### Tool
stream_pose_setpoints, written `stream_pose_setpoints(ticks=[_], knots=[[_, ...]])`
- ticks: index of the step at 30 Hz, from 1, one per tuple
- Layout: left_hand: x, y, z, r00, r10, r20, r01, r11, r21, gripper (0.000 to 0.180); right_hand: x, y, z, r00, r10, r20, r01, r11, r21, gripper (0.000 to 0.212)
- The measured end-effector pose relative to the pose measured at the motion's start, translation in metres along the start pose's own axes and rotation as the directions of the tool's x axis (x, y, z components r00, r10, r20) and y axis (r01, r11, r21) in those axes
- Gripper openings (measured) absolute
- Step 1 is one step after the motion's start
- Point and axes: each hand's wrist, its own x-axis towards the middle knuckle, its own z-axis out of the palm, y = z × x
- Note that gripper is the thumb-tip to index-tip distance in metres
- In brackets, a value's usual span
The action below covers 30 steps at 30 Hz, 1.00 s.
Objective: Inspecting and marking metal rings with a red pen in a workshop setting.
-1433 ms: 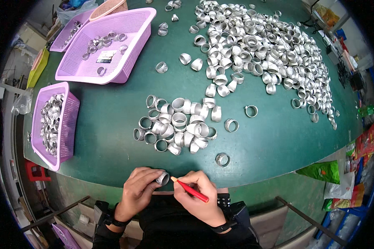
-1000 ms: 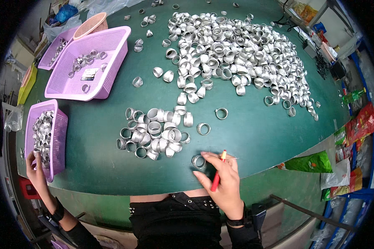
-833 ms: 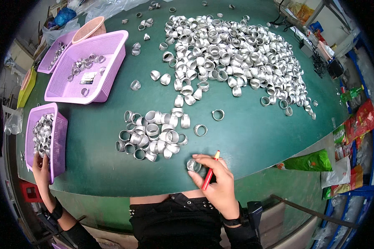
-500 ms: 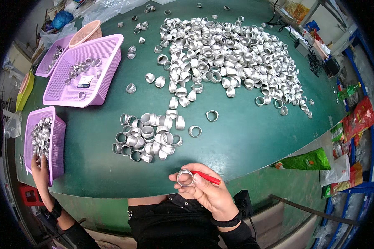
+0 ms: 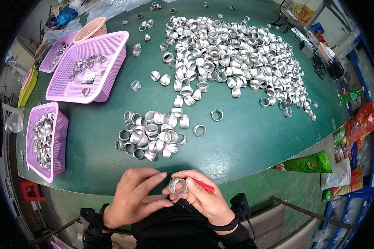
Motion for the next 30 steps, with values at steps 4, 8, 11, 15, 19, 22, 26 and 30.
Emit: stream_pose_setpoints(ticks=[4,8,11,15,19,22,26,30], knots=[[-0.006,-0.009,0.020,0.997,0.065,-0.051,-0.068,0.996,-0.049,0.041,0.000,0.007,0.010,0.965,-0.125,-0.231,0.040,0.939,-0.341,0.023],[-0.019,-0.014,0.020,0.991,-0.100,-0.085,0.077,0.967,-0.242,0.036,0.005,0.008,0.008,0.955,-0.297,0.009,0.158,0.481,-0.862,0.022],[-0.031,-0.030,0.017,0.985,-0.171,-0.003,0.166,0.963,-0.210,0.033,0.002,0.009,-0.011,0.912,-0.403,-0.072,0.187,0.565,-0.804,0.017],[-0.043,-0.047,0.019,0.978,-0.203,0.053,0.208,0.969,-0.136,0.033,0.011,0.021,0.004,0.942,-0.314,-0.115,0.123,0.645,-0.755,0.014],[-0.044,-0.049,0.018,0.977,-0.205,0.052,0.212,0.960,-0.183,0.035,0.022,0.036,-0.004,0.914,-0.380,0.143,0.325,0.473,-0.819,0.020],[-0.044,-0.048,0.018,0.974,-0.221,0.044,0.225,0.955,-0.191,0.035,0.021,0.037,-0.004,0.919,-0.358,0.167,0.319,0.424,-0.848,0.020],[-0.047,-0.049,0.020,0.977,-0.209,0.052,0.215,0.960,-0.182,0.037,0.025,0.037,-0.001,0.900,-0.349,0.262,0.380,0.330,-0.864,0.020],[-0.045,-0.050,0.020,0.977,-0.204,0.055,0.211,0.960,-0.183,0.037,0.025,0.038,-0.003,0.890,-0.377,0.258,0.379,0.293,-0.878,0.019]])
